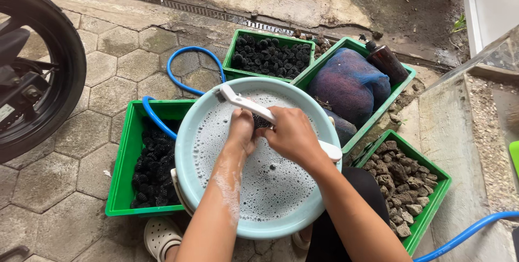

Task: The person cleans bio balls by dipping them into a tub of soapy water, scrubbing them with a brush, and placing them into a crate.

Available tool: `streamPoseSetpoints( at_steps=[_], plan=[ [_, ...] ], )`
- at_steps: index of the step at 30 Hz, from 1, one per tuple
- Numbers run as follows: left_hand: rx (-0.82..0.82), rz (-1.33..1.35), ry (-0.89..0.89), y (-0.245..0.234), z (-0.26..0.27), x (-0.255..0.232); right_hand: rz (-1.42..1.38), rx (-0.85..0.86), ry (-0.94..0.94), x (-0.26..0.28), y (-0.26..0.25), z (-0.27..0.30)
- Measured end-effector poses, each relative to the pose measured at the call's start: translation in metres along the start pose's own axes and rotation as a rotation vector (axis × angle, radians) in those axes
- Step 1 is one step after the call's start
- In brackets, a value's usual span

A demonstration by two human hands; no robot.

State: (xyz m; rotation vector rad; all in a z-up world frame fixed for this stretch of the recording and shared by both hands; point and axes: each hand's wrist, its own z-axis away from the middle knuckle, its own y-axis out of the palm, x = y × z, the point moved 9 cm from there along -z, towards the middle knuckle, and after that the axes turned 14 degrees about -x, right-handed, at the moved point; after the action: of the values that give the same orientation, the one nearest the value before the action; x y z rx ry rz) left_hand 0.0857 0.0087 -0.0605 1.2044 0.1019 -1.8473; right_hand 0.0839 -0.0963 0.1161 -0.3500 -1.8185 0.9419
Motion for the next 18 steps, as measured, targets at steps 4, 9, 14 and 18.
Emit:
streamPoseSetpoints(
  at_steps=[4, 9, 14, 18],
  plan=[
    [-0.049, -0.126, -0.015, -0.006, 0.001, -0.001, 0.063, 0.007, -0.023, 0.0, 0.009, 0.006],
    [-0.096, -0.147, -0.068, -0.01, -0.006, 0.006, 0.04, -0.028, -0.108, 0.005, 0.008, 0.008],
    [-0.044, -0.181, -0.038, -0.01, -0.003, -0.001, -0.06, 0.003, -0.144, 0.004, 0.002, 0.004],
    [0.018, 0.023, -0.207, -0.004, 0.009, -0.008, -0.019, -0.002, 0.173, -0.026, -0.017, -0.009]
  ],
)
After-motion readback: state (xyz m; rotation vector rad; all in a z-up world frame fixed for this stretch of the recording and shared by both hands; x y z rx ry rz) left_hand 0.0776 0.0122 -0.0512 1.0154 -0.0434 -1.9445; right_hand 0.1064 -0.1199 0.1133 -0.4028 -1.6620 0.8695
